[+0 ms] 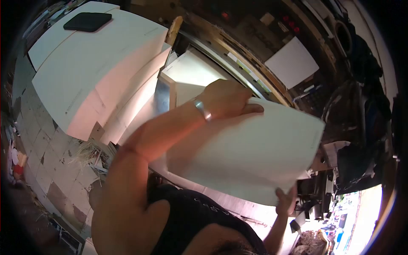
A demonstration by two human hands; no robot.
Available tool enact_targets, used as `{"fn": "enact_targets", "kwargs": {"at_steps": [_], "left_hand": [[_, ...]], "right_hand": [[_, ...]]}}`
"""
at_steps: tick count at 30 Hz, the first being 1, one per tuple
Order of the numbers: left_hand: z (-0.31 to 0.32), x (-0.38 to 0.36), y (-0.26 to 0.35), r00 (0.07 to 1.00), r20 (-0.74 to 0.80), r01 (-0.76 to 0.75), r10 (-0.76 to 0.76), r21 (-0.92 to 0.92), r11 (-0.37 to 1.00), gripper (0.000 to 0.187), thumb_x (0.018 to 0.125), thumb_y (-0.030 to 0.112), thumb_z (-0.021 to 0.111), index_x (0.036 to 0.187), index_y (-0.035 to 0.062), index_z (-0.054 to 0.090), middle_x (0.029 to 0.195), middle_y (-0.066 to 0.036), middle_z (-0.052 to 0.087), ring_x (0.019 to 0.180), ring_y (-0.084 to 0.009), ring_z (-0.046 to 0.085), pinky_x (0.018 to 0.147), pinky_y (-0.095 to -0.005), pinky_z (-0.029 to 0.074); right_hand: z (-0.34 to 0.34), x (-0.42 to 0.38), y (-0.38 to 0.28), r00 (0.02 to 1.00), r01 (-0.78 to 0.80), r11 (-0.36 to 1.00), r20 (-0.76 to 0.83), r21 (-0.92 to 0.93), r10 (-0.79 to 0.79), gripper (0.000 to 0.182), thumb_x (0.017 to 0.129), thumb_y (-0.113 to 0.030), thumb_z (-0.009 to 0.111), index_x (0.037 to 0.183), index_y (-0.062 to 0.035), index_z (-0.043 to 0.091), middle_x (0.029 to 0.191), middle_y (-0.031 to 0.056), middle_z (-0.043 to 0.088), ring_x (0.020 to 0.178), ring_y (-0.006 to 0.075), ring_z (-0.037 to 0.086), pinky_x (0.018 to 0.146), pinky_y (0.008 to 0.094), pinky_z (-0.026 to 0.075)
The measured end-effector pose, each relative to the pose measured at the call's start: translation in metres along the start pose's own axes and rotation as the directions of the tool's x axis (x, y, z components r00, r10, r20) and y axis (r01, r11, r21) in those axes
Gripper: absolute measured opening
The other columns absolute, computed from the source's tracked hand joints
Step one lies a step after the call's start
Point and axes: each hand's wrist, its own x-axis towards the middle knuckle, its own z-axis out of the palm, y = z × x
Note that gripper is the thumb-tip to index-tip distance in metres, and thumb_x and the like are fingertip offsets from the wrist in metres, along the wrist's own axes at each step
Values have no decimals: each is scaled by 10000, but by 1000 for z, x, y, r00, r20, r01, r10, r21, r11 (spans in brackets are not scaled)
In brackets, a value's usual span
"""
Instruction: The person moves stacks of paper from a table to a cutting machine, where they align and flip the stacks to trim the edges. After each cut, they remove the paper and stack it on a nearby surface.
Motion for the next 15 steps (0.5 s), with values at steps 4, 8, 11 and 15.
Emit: {"fn": "enact_targets", "kwargs": {"at_steps": [4, 8, 11, 15], "left_hand": [[67, 25, -8, 806, 585, -24, -93, 188, 982, 676, 965, 667, 445, 1020, 51, 718, 979, -166, 727, 962, -369, 689, 869, -470, 529], [189, -14, -56, 720, 685, -97, -109, 255, 962, 715, 972, 674, 412, 978, 49, 760, 1081, -167, 721, 1036, -347, 680, 904, -458, 530], [199, -22, -60, 643, 751, -95, -151, 273, 957, 709, 969, 669, 423, 992, 45, 759, 1075, -165, 722, 1022, -344, 685, 896, -455, 535], [201, -16, -59, 697, 712, -131, -87, 245, 961, 651, 955, 630, 498, 1024, 30, 742, 1040, -160, 727, 987, -342, 690, 869, -463, 539]], "right_hand": [[52, -32, 148, 879, -467, 783, 313, 411, 360, 553, 876, 2, 646, 1398, 0, 461, 1231, 141, 623, 1101, 276, 624, 955, 412, 519], [108, -69, 192, 794, -608, 668, 361, 429, 490, 499, 900, -21, 621, 1372, 21, 464, 1190, 161, 650, 1040, 300, 667, 907, 425, 554], [113, -81, 211, 788, -611, 640, 431, 466, 439, 496, 904, -34, 620, 1370, 22, 462, 1202, 171, 646, 1050, 302, 664, 919, 424, 551], [104, -80, 218, 757, -650, 622, 444, 437, 480, 486, 914, -50, 621, 1367, 28, 465, 1234, 191, 628, 1071, 307, 658, 935, 428, 545]]}}
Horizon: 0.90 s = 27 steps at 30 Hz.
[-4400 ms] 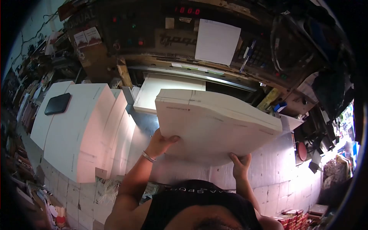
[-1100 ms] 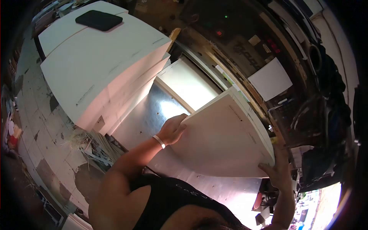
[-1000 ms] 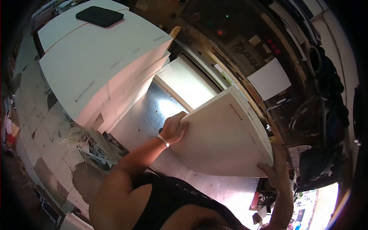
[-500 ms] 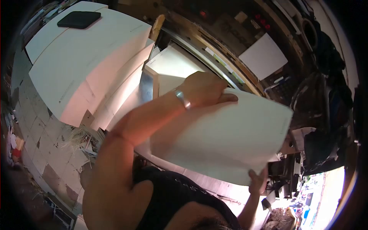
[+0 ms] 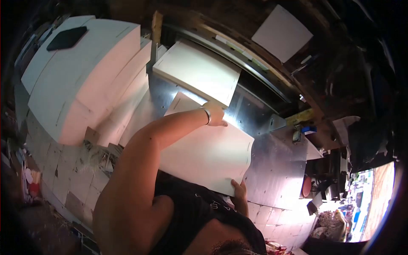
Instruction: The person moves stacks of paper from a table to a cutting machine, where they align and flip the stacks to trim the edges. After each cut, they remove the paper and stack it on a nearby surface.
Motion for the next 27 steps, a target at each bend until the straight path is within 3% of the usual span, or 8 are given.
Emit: {"fn": "enact_targets", "kwargs": {"at_steps": [3, 7, 10, 13, 16, 19, 22, 27], "left_hand": [[-36, -31, 7, 957, -288, -10, -37, -162, 987, 574, 916, 543, 624, 1172, 31, 662, 1099, -156, 709, 1028, -333, 670, 913, -448, 511], [-31, -115, 19, 636, -759, -376, -135, -459, 805, 501, 907, 473, 666, 1196, 65, 630, 1165, -121, 676, 1100, -314, 628, 967, -435, 479], [20, -207, 20, 349, -869, -341, -351, -466, 816, 441, 832, 252, 775, 1187, 41, 621, 1131, -140, 666, 1093, -328, 615, 981, -441, 459], [114, -283, 42, 60, -748, -89, -661, -664, 743, 677, 843, 246, 737, 1374, -38, 428, 1412, -233, 446, 1287, -372, 454, 1083, -463, 368], [156, -297, 85, -279, -78, -162, -957, -979, 127, 578, 1000, 383, 543, 1448, 47, 400, 1490, -188, 439, 1355, -322, 443, 1104, -503, 354], [187, -320, 87, 591, 415, -614, -692, -325, -719, 608, 1042, 524, 413, 1472, 95, 404, 1468, -136, 496, 1326, -302, 502, 1071, -526, 407], [192, -303, 101, 544, 393, -664, -742, -340, -667, 689, 1014, 643, 368, 1462, 123, 426, 1434, -98, 544, 1277, -284, 555, 1030, -537, 456], [200, -309, 112, 491, 324, -658, -809, -470, -588, 456, 1027, 314, 516, 1430, 119, 430, 1363, -102, 559, 1236, -281, 574, 984, -527, 512]], "right_hand": [[14, -2, -11, 1000, -19, 1000, 7, -12, 20, 453, 939, -62, 606, 1360, 31, 469, 1237, 194, 623, 1074, 316, 656, 930, 435, 551], [14, -4, -17, 995, -104, 994, 8, -41, 104, 442, 961, -54, 566, 1379, 27, 448, 1249, 192, 614, 1101, 329, 643, 938, 446, 549], [11, -5, -17, 991, -85, 989, 89, -119, 96, 453, 972, -48, 536, 1405, 21, 420, 1263, 194, 602, 1125, 337, 631, 947, 455, 545], [19, -13, -15, 993, -45, 980, 94, -195, 65, 427, 989, -98, 506, 1392, 13, 418, 1243, 198, 604, 1092, 330, 640, 907, 439, 555], [30, -19, -13, 995, -85, 982, 38, -167, 93, 390, 1012, -198, 480, 1345, 0, 437, 1175, 198, 629, 982, 315, 685, 802, 399, 590], [34, -16, -10, 988, -104, 976, 90, -189, 123, 418, 1008, -201, 484, 1377, -21, 403, 1184, 196, 623, 986, 332, 686, 802, 420, 592], [34, -19, -10, 977, -140, 970, 131, -197, 168, 433, 1008, -197, 481, 1399, -40, 384, 1202, 194, 618, 1010, 349, 681, 813, 444, 592], [45, -27, -7, 977, -193, 961, 52, -198, 207, 481, 1008, -151, 475, 1458, -53, 335, 1285, 204, 574, 1104, 365, 642, 878, 469, 577]]}}
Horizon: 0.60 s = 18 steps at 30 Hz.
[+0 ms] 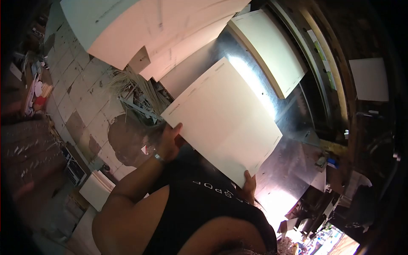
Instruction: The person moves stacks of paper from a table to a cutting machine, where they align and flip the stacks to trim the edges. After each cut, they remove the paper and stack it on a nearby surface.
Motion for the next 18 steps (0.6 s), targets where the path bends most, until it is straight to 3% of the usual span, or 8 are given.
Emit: {"fn": "enact_targets", "kwargs": {"at_steps": [2, 5, 6, 8, 10, 12, 15, 18], "left_hand": [[0, -11, -1, 995, -98, -4, 18, 138, 990, 461, 995, 179, 574, 1421, 98, 417, 1324, -109, 563, 1209, -280, 588, 949, -495, 549], [3, -18, 2, 996, -81, -18, 26, 99, 995, 505, 954, 87, 616, 1410, 84, 399, 1287, -116, 563, 1165, -268, 608, 896, -444, 586], [8, -21, 5, 992, -115, -30, 47, 149, 988, 497, 955, 93, 615, 1402, 87, 395, 1290, -122, 561, 1140, -264, 621, 889, -444, 590], [10, -18, 4, 990, -88, -93, 109, 167, 982, 504, 948, 82, 628, 1393, 98, 392, 1283, -115, 565, 1110, -241, 635, 850, -418, 603], [20, -16, 8, 988, -65, -127, 141, 187, 974, 510, 942, 71, 633, 1389, 97, 389, 1279, -111, 568, 1091, -229, 644, 827, -403, 609], [34, -17, 17, 990, -42, -125, 137, 214, 969, 514, 939, 60, 631, 1390, 84, 387, 1276, -112, 569, 1084, -227, 646, 822, -398, 608], [63, -13, 28, 989, 31, -149, 145, 186, 971, 526, 933, 39, 623, 1399, 77, 380, 1277, -110, 569, 1067, -231, 648, 811, -394, 604], [61, 0, 19, 994, -20, -97, 106, 265, 959, 541, 934, 11, 602, 1420, 73, 373, 1280, -112, 567, 1097, -242, 631, 852, -397, 585]], "right_hand": [[3, -6, -3, 995, 29, 998, 95, 57, -34, 535, 974, -69, 495, 1475, -33, 312, 1320, 216, 543, 1157, 371, 610, 943, 485, 551], [6, -16, -5, 993, 50, 996, 101, 74, -57, 570, 953, -20, 506, 1484, -28, 297, 1333, 221, 529, 1176, 363, 598, 963, 485, 545], [7, -17, -5, 994, 53, 996, 89, 66, -59, 573, 952, -16, 506, 1484, -31, 295, 1330, 220, 531, 1172, 357, 600, 957, 481, 548], [-4, -12, 9, 956, 270, 957, 148, -108, -253, 574, 948, -8, 511, 1482, -36, 305, 1324, 214, 535, 1153, 344, 608, 947, 467, 549], [-1, -10, 8, 942, 316, 944, 150, -96, -300, 552, 955, -25, 518, 1470, -39, 321, 1313, 203, 545, 1136, 322, 613, 931, 441, 547], [4, -12, 2, 975, 196, 975, 87, 104, -205, 509, 975, -69, 527, 1450, -39, 344, 1296, 187, 562, 1121, 291, 616, 908, 403, 541], [13, -13, -8, 953, 290, 950, 52, 117, -297, 499, 968, -43, 513, 1441, -36, 355, 1298, 189, 559, 1115, 296, 618, 917, 413, 541], [4, -4, -12, 952, 304, 949, -1, 84, -305, 506, 956, -23, 500, 1442, -26, 357, 1305, 191, 554, 1125, 307, 612, 933, 424, 537]]}}
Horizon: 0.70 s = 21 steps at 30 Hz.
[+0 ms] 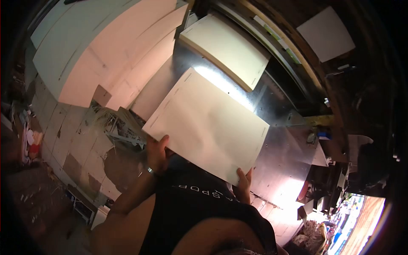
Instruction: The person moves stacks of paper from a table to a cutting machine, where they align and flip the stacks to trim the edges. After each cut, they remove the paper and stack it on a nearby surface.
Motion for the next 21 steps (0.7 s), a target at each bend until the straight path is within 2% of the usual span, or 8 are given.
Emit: {"fn": "enact_targets", "kwargs": {"at_steps": [3, 7, 10, 13, 15, 17, 19, 21], "left_hand": [[-12, 13, -31, 982, -121, -127, 148, 163, 978, 549, 935, -12, 580, 1437, 73, 373, 1277, -118, 566, 1148, -247, 600, 910, -397, 554], [12, -4, 2, 997, -61, -56, 56, -2, 998, 546, 930, -25, 570, 1436, 59, 382, 1276, -124, 566, 1175, -228, 577, 952, -377, 524], [2, 14, -2, 986, 47, -168, 162, 155, 974, 545, 927, 3, 583, 1432, 62, 389, 1276, -117, 568, 1138, -230, 594, 925, -376, 540], [22, 18, 12, 985, 165, -45, 53, -52, 998, 548, 920, 29, 597, 1429, 87, 399, 1270, -101, 570, 1101, -217, 609, 871, -370, 563], [12, 47, -8, 868, 352, -456, 350, 283, 844, 517, 965, 63, 572, 1445, 89, 379, 1292, -82, 548, 1149, -196, 588, 888, -373, 548], [30, 65, -7, 842, 387, -476, 376, 205, 855, 512, 990, 70, 553, 1462, 104, 358, 1319, -69, 531, 1180, -188, 576, 899, -375, 542], [79, 76, 14, 945, 291, -72, 151, -266, 961, 533, 996, 52, 539, 1483, 132, 337, 1350, -61, 518, 1194, -191, 572, 905, -376, 544], [91, 112, 9, 942, 303, -73, 145, -237, 969, 613, 975, 91, 594, 1509, 181, 306, 1448, -52, 456, 1283, -199, 517, 948, -413, 533]], "right_hand": [[-15, 14, 17, 999, -39, 999, -13, 24, 39, 527, 947, -11, 498, 1452, -22, 350, 1309, 196, 548, 1140, 315, 604, 944, 434, 535], [-7, 11, 6, 998, -55, 998, -35, 27, 56, 610, 907, 37, 521, 1485, -27, 337, 1332, 179, 537, 1162, 287, 582, 971, 399, 502], [-9, 17, 5, 999, 35, 998, 3, 47, -35, 615, 902, 42, 524, 1485, -29, 338, 1333, 175, 537, 1174, 279, 573, 986, 397, 493], [-5, 25, -9, 995, 67, 997, -76, 35, -65, 606, 905, 39, 528, 1478, -29, 344, 1327, 170, 541, 1183, 276, 567, 999, 404, 488], [-1, 36, -24, 991, 118, 992, -61, 52, -115, 607, 904, 33, 532, 1476, -33, 341, 1333, 170, 536, 1184, 280, 568, 1008, 412, 485], [-1, 58, -37, 986, 159, 985, -50, 67, -156, 614, 903, 25, 542, 1477, -38, 335, 1343, 171, 528, 1185, 284, 568, 1015, 420, 483], [-3, 87, -49, 982, 185, 980, -48, 76, -182, 625, 904, 14, 557, 1481, -45, 324, 1356, 171, 518, 1188, 288, 567, 1020, 430, 482], [7, 118, -65, 976, 214, 972, 24, 95, -217, 649, 911, -7, 585, 1492, -54, 300, 1364, 177, 510, 1205, 284, 557, 1028, 431, 479]]}}
